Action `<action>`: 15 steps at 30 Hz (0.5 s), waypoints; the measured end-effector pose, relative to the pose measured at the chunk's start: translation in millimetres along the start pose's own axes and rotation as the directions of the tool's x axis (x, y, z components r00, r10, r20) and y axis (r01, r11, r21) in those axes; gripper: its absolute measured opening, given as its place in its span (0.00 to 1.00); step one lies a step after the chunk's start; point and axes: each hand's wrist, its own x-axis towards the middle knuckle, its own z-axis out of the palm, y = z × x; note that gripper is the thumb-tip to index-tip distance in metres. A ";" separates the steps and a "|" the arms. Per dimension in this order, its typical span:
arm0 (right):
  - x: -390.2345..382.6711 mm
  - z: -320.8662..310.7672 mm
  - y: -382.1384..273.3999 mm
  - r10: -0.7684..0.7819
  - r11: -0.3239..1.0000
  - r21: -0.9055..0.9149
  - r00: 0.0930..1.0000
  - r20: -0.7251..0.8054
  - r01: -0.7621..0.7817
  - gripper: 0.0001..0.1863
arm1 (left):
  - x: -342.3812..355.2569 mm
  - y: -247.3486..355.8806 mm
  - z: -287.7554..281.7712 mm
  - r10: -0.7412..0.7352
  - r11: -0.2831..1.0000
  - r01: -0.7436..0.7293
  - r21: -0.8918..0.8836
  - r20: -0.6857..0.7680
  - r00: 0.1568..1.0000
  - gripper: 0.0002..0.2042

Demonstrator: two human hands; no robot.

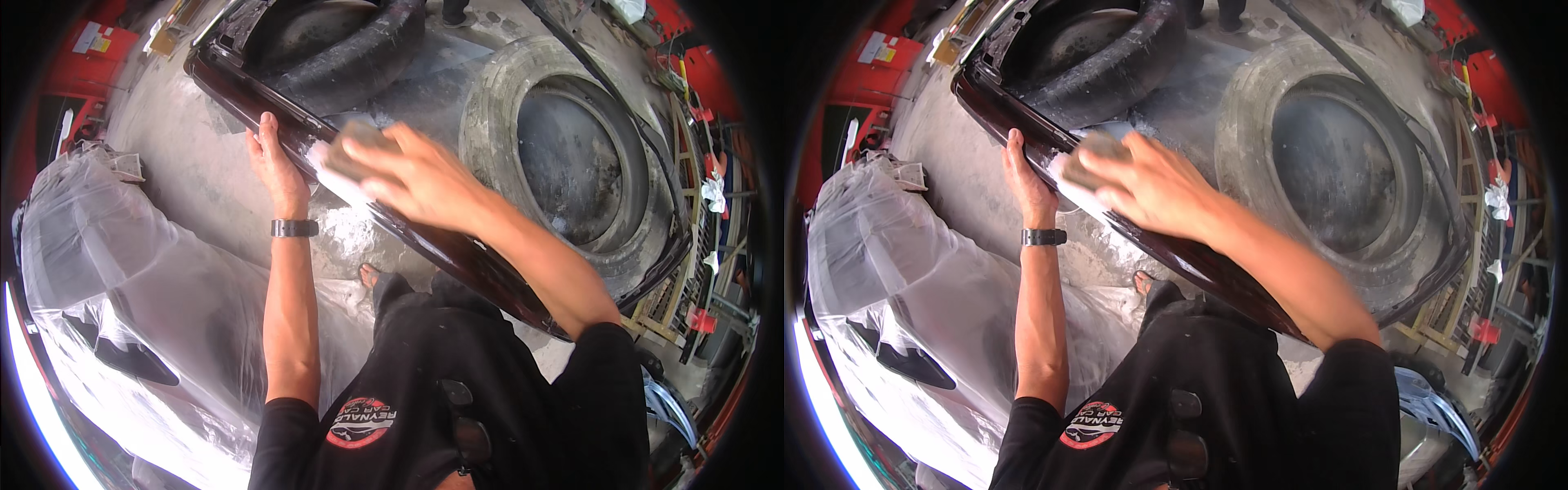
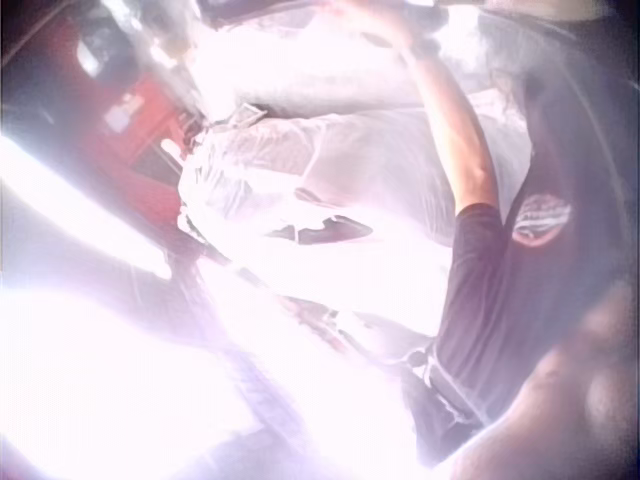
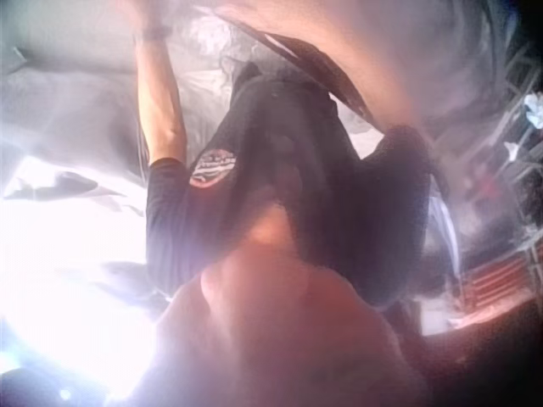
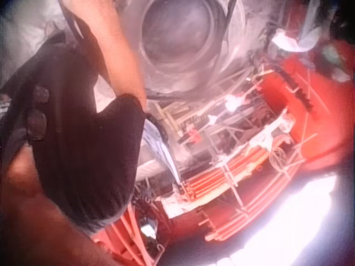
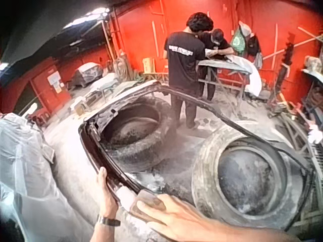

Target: The person sands a long, dark-colored car trim piece using a sanding block. They repeatedly dip the block into a bucket of water and wipe the surface with a cloth while sanding.

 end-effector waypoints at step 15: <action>-67.2 -7.8 -6.4 -0.136 0.990 0.031 0.991 -0.005 0.136 0.34 | -11.1 3.5 17.4 0.030 0.999 -0.027 0.038 -0.078 0.996 0.20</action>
